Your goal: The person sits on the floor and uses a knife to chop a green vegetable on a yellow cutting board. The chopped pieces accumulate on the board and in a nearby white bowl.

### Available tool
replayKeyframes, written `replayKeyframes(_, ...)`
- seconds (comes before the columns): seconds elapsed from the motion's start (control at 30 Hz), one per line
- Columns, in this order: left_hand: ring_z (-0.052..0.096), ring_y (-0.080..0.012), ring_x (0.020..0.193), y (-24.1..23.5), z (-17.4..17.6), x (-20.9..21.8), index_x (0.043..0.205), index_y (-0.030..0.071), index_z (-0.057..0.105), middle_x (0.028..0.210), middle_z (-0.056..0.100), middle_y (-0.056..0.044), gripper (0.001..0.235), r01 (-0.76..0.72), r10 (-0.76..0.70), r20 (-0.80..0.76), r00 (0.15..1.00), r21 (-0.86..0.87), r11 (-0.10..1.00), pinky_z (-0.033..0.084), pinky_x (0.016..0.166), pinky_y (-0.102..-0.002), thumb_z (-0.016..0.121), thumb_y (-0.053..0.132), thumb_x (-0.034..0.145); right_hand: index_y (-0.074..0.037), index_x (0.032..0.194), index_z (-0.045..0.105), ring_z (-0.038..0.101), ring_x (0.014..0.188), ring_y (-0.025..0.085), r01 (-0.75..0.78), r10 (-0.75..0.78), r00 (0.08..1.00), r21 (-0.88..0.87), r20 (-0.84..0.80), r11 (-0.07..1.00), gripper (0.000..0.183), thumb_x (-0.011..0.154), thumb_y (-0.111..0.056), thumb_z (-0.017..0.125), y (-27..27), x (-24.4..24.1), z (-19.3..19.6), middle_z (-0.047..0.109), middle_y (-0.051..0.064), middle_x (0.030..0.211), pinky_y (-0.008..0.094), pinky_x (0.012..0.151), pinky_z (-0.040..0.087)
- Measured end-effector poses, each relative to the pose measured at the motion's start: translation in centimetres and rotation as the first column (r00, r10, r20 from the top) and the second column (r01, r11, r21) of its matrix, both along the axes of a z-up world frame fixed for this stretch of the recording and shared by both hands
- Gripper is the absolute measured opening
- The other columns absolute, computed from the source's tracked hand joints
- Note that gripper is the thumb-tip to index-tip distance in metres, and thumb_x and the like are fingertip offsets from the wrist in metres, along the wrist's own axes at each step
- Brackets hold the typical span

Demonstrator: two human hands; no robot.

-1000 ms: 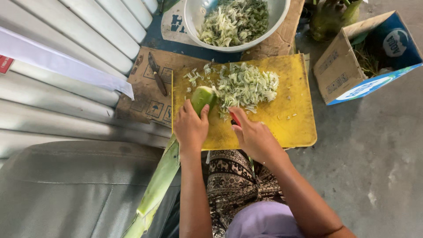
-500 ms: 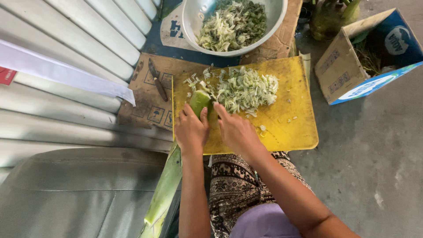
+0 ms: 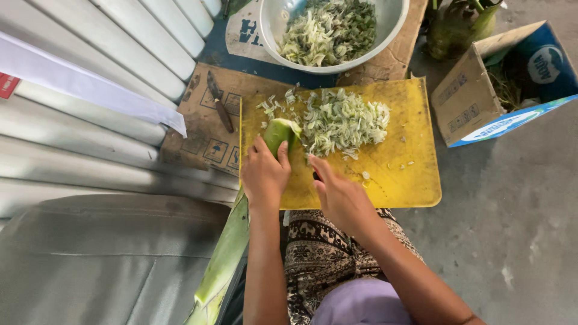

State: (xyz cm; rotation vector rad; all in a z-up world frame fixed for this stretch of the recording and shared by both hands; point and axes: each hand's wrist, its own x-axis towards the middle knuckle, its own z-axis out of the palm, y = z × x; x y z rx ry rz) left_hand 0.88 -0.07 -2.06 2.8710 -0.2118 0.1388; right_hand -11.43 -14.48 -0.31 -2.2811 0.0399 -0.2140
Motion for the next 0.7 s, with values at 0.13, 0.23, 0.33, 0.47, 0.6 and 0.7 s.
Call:
replayKeyframes(0.13,0.067,-0.0432,0.102,-0.2,0.0,0.0,0.13,-0.003,0.05,0.112,0.066,-0.026,0.065,-0.008,0.011,-0.063,0.998,0.051,0.999,0.057,0.079,-0.05,0.045,0.056,0.104,-0.01,0.156,0.028,0.07,0.067,0.04,-0.012,0.007,0.979,-0.024,-0.205,1.0,0.054,0.105,-0.018,0.044,1.1,1.7,0.4,0.07,0.027,0.087,0.051,0.059,0.057)
replayKeyframes(0.23,0.068,-0.0419,0.1,-0.2,-0.2,-0.1,0.129,-0.003,0.051,0.11,0.066,-0.026,0.066,-0.014,0.016,-0.046,0.999,0.05,0.999,0.057,0.079,-0.05,0.046,0.058,0.103,-0.014,0.16,0.022,0.07,0.067,0.041,0.005,0.008,0.872,0.025,-0.489,1.0,0.054,0.108,-0.016,0.035,1.4,3.4,2.6,0.068,0.025,0.082,0.052,0.057,0.057)
replayKeyframes(0.33,0.069,-0.0411,0.099,-0.4,-0.3,-0.2,0.128,-0.003,0.052,0.108,0.067,-0.024,0.067,-0.019,0.017,0.028,0.999,0.062,0.998,0.056,0.08,-0.05,0.048,0.059,0.101,-0.013,0.158,0.022,0.07,0.068,0.042,0.016,-0.005,0.878,0.018,-0.479,1.0,0.054,0.105,-0.011,0.034,1.5,5.2,3.4,0.066,0.025,0.084,0.054,0.06,0.056)
replayKeyframes(0.47,0.067,-0.0425,0.1,-0.6,-0.2,-0.2,0.131,-0.003,0.05,0.108,0.066,-0.024,0.07,-0.026,0.025,0.012,1.0,0.043,0.999,0.055,0.081,-0.051,0.049,0.059,0.1,-0.01,0.155,0.024,0.069,0.074,0.045,-0.003,0.001,0.961,-0.006,-0.277,1.0,0.058,0.099,-0.01,0.039,1.1,5.8,1.5,0.067,0.028,0.095,0.056,0.065,0.055)
replayKeyframes(0.6,0.067,-0.0427,0.099,-0.4,-0.3,-0.2,0.135,-0.003,0.049,0.11,0.066,-0.025,0.071,-0.025,0.025,0.026,0.999,0.032,0.999,0.054,0.08,-0.052,0.049,0.058,0.099,-0.011,0.157,0.019,0.07,0.075,0.046,-0.03,0.012,0.925,-0.04,-0.381,0.999,0.055,0.105,-0.015,0.035,1.3,2.4,0.8,0.065,0.032,0.096,0.056,0.069,0.056)
replayKeyframes(0.7,0.068,-0.0399,0.1,-0.6,-0.9,-0.3,0.134,-0.003,0.05,0.109,0.066,-0.023,0.069,-0.023,0.02,0.033,0.999,0.084,0.996,0.054,0.081,-0.052,0.047,0.058,0.1,-0.009,0.155,0.021,0.067,0.073,0.05,-0.023,-0.018,0.949,-0.126,-0.314,0.992,0.053,0.105,-0.018,0.038,1.3,1.6,1.3,0.064,0.035,0.094,0.058,0.066,0.054)
